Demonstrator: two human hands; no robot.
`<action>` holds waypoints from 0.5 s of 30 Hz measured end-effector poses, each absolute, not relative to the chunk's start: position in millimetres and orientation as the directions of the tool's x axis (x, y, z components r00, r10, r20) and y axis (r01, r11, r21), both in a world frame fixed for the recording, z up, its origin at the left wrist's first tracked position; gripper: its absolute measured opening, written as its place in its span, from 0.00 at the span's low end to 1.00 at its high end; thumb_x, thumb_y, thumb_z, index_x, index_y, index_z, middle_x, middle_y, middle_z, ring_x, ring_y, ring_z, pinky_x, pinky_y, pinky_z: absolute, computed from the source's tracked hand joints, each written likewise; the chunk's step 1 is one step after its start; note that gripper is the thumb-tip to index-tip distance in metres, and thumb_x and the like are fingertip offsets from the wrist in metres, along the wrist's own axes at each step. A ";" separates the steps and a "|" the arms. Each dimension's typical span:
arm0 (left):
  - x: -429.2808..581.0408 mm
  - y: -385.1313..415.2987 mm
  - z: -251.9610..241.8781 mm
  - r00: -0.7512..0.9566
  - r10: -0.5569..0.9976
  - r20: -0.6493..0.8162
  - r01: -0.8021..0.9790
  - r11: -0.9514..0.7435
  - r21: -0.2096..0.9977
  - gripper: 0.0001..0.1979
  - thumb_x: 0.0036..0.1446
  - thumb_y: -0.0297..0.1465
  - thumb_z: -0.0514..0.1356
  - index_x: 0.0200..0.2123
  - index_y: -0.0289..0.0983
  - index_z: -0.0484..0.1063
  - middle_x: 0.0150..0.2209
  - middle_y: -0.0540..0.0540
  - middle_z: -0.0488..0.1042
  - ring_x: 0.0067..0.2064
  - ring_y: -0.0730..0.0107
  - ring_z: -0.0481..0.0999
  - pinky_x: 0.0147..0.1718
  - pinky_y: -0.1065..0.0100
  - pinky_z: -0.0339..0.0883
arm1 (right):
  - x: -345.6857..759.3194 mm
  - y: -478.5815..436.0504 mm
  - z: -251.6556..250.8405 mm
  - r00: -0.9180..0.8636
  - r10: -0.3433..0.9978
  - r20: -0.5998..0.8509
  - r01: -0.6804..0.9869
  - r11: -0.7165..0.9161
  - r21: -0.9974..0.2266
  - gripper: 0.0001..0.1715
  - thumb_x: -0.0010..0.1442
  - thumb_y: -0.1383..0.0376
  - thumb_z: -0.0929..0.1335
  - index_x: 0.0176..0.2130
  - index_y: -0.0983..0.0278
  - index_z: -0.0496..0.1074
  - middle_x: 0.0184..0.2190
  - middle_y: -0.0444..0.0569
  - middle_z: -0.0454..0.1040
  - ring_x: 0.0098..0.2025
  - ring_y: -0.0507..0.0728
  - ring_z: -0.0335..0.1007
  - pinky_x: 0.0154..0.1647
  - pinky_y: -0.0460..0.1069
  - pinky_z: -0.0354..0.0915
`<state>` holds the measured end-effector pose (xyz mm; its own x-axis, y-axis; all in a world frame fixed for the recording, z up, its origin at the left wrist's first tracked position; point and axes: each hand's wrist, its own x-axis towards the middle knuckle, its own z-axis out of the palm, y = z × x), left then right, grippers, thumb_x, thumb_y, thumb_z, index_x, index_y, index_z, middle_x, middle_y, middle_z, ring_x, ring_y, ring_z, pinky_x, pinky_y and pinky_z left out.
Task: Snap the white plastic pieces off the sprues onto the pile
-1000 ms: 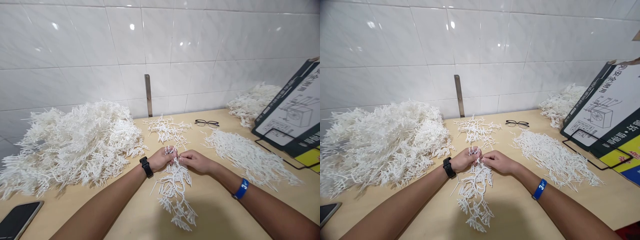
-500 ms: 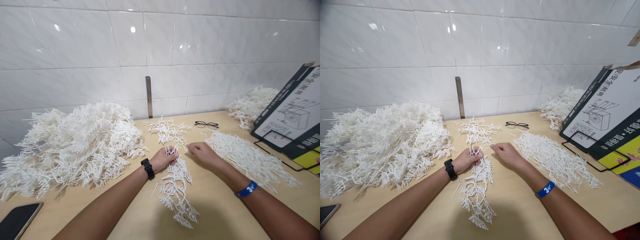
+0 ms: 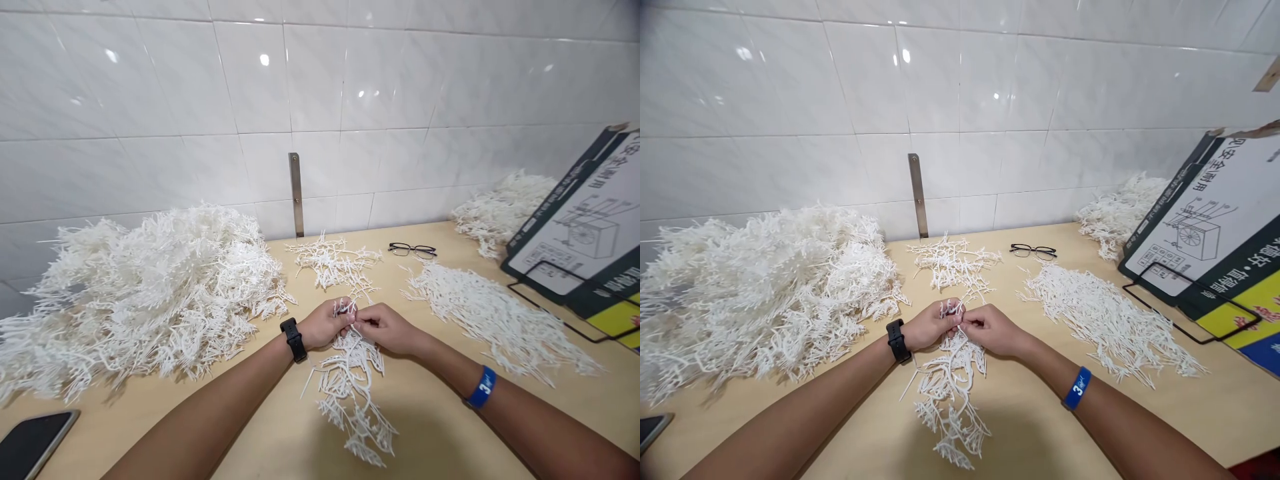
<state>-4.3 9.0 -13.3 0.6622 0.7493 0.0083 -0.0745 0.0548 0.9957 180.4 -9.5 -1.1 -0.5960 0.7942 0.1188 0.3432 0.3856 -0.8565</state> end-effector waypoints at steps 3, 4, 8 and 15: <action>-6.0 9.6 -13.5 0.686 0.727 0.015 -0.084 0.060 0.995 0.24 0.48 0.49 0.65 0.31 0.35 0.62 0.24 0.54 0.61 0.24 0.80 0.61 0.25 0.72 0.55 | 180.0 -8.5 -4.4 -0.597 0.795 0.108 0.312 0.354 -0.882 0.20 0.59 0.60 0.63 0.20 0.63 0.54 0.19 0.39 0.49 0.23 0.48 0.45 0.24 0.46 0.45; -6.3 9.4 -13.3 0.689 0.724 0.017 -0.100 0.072 0.992 0.24 0.48 0.49 0.65 0.31 0.35 0.62 0.25 0.54 0.62 0.24 0.80 0.61 0.25 0.72 0.55 | 180.1 -7.9 -5.1 -0.596 0.796 0.106 0.299 0.342 -0.891 0.20 0.59 0.60 0.63 0.20 0.63 0.53 0.19 0.39 0.49 0.24 0.48 0.45 0.24 0.46 0.45; -5.7 8.2 -12.0 0.652 0.758 0.017 -0.188 0.140 0.972 0.23 0.48 0.45 0.67 0.32 0.35 0.62 0.28 0.52 0.63 0.26 0.81 0.62 0.28 0.72 0.57 | 191.5 -0.8 -3.1 -0.423 0.894 0.151 0.371 0.322 -0.871 0.18 0.57 0.61 0.62 0.20 0.62 0.52 0.19 0.40 0.51 0.24 0.49 0.47 0.24 0.46 0.47; -2.9 9.9 -12.5 0.556 0.830 -0.038 -0.215 0.187 0.959 0.21 0.46 0.42 0.68 0.31 0.34 0.63 0.27 0.53 0.63 0.25 0.82 0.62 0.27 0.73 0.58 | 248.0 22.1 22.6 0.198 0.965 0.170 0.881 -0.098 -0.463 0.24 0.55 0.55 0.64 0.16 0.62 0.53 0.13 0.44 0.54 0.19 0.51 0.47 0.22 0.49 0.41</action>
<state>-2.9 9.9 -12.5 0.5563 0.8301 -0.0375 -0.2145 0.1871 0.9586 248.0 22.1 22.6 0.1975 0.9654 0.1703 0.8807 -0.0985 -0.4633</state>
